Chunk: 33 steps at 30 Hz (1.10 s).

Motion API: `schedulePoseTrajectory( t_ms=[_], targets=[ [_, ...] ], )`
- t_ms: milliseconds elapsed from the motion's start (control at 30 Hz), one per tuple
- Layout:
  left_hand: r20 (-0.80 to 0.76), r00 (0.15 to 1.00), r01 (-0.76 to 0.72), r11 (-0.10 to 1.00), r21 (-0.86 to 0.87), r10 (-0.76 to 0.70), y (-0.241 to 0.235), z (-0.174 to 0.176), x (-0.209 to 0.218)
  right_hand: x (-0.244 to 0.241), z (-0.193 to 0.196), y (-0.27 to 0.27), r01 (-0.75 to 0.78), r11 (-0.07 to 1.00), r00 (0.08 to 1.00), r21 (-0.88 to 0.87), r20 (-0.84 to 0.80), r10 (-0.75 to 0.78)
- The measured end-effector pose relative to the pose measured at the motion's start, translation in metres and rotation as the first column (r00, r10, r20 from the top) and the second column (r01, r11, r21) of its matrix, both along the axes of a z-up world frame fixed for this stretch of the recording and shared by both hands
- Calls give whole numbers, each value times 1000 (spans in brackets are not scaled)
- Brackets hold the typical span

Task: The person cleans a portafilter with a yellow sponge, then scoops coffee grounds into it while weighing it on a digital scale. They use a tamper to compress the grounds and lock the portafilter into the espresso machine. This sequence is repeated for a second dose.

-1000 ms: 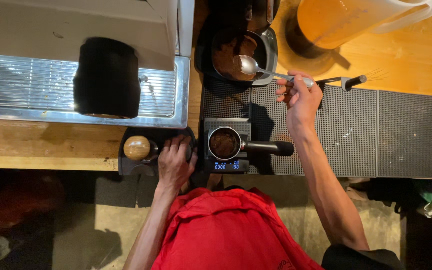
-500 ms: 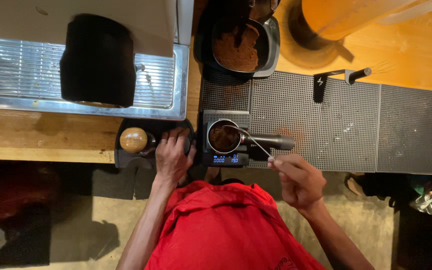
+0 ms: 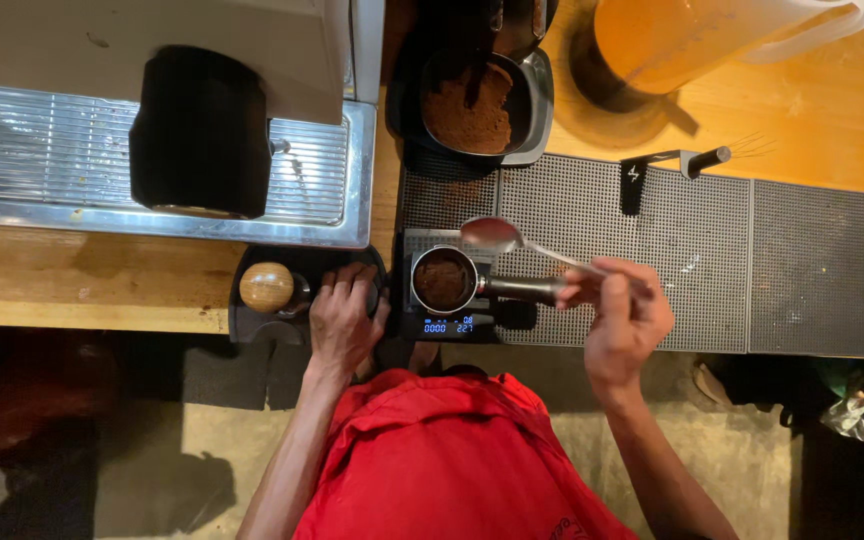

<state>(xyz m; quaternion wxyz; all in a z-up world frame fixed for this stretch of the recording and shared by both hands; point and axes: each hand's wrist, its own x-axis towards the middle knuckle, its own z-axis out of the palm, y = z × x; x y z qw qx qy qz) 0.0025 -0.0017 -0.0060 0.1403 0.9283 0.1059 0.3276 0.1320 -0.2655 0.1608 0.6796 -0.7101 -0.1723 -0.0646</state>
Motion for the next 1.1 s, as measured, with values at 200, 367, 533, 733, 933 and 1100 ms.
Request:
schedulePoseTrajectory(
  t_ms=[200,367,533,733,933,1100],
  targets=[
    [-4,1000,10,1000,-18,-10,-1,6,-1,73,24,38,166,955,976,246,-180,-123],
    [0,1000,6,1000,0,-6,0,5,0,145,-22,57,20,1000,991,11,-132,-19],
    [-19,1000,5,1000,12,-4,0,8,-1,153,-45,69,-118,976,984,-184,-157,90],
    [5,1000,17,1000,-12,-17,0,4,-1,152,-50,58,-20,999,942,-35,-335,7],
    [-9,1000,25,1000,-10,-25,1,3,-1,121,-33,31,96,978,900,184,-436,-6],
    [-11,1000,15,1000,-12,-15,2,-4,-1,50,-2,12,85,976,932,201,-363,-7]
  ],
)
